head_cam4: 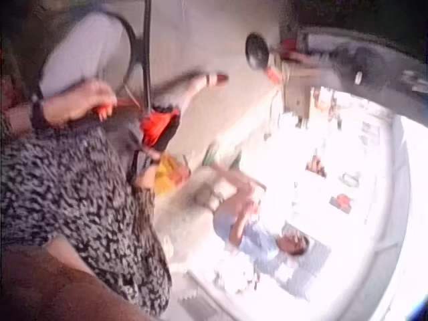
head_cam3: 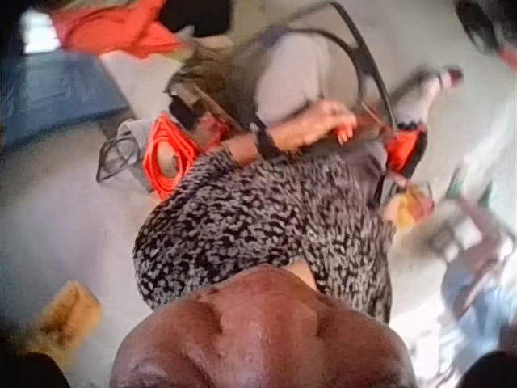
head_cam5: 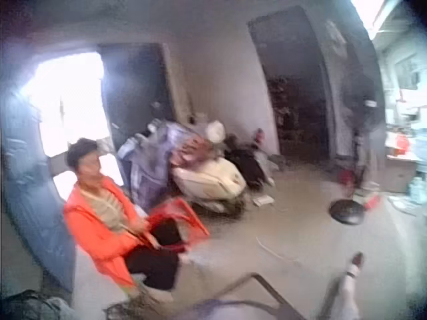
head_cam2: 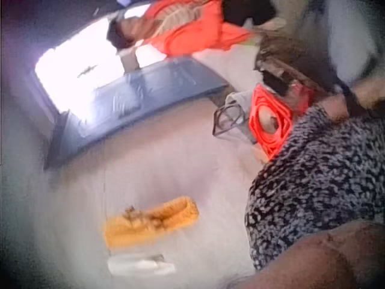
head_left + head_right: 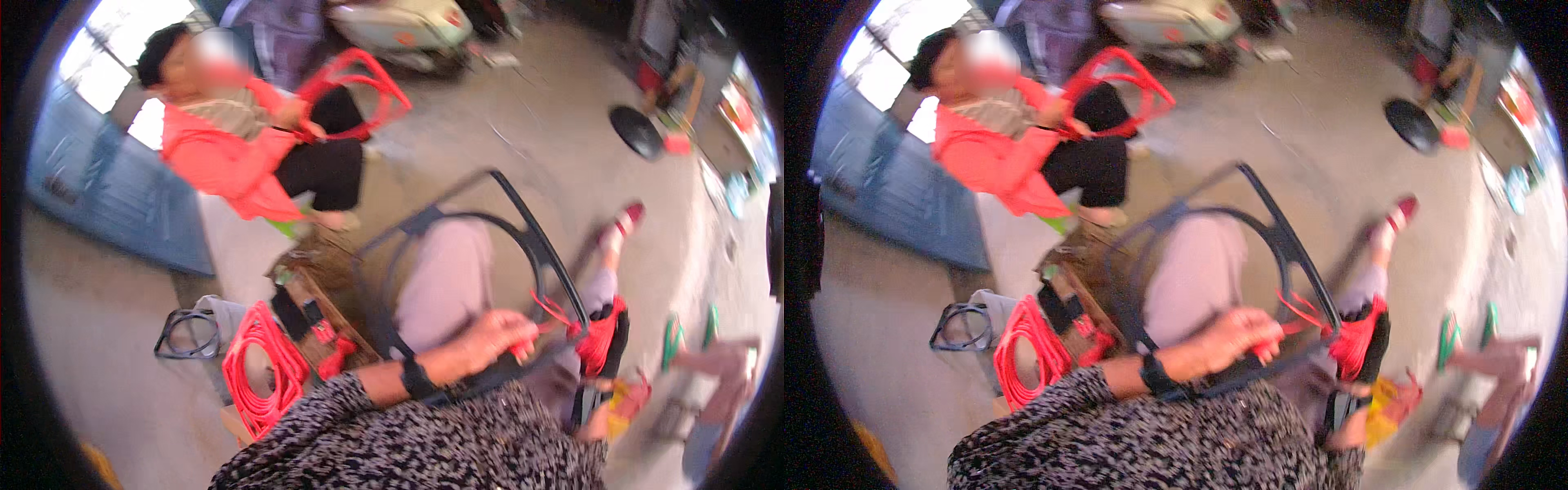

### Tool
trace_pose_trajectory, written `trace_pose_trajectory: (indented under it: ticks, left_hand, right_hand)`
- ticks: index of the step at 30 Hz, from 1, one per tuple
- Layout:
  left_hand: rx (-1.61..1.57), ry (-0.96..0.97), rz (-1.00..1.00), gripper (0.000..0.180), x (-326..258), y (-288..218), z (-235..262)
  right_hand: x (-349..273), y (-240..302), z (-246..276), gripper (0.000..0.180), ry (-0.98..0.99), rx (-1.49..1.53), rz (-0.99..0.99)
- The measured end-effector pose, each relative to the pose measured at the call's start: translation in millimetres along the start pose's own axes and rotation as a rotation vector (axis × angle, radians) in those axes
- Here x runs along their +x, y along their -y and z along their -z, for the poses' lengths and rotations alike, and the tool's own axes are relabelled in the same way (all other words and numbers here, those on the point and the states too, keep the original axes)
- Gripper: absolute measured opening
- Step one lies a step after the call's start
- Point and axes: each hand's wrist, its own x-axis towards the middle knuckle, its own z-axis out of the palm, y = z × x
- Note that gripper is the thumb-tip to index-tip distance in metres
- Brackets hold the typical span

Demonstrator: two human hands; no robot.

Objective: Wrapping a red cord around a black plastic frame.

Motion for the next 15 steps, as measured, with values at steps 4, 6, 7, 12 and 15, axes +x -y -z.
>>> trace_pose_trajectory:
  ticks: [4,6,7,12,15]
  left_hand:
    - [-0.056,-0.096,-0.032,0.020,-3.2,4.6,12.7]
    - [-0.134,-0.057,0.004,0.019,2.8,3.8,11.9]
    - [-0.131,-0.071,0.028,0.018,1.3,-1.2,7.3]
    - [-0.134,-0.046,0.015,0.015,4.3,6.2,10.5]
    - [-0.157,-0.062,0.014,0.015,1.2,0.9,-0.6]
  right_hand:
    - [9.3,9.6,73.5,0.042,-0.156,0.105,0.078]
    - [-4.6,28.9,115.3,0.040,-0.189,0.205,0.166]
    - [-6.6,34.4,134.8,0.039,-0.202,0.261,0.189]
    - [-46.6,41.8,212.5,0.036,-0.193,0.467,0.249]
    - [-62.2,33.1,239.6,0.033,-0.208,0.504,0.233]
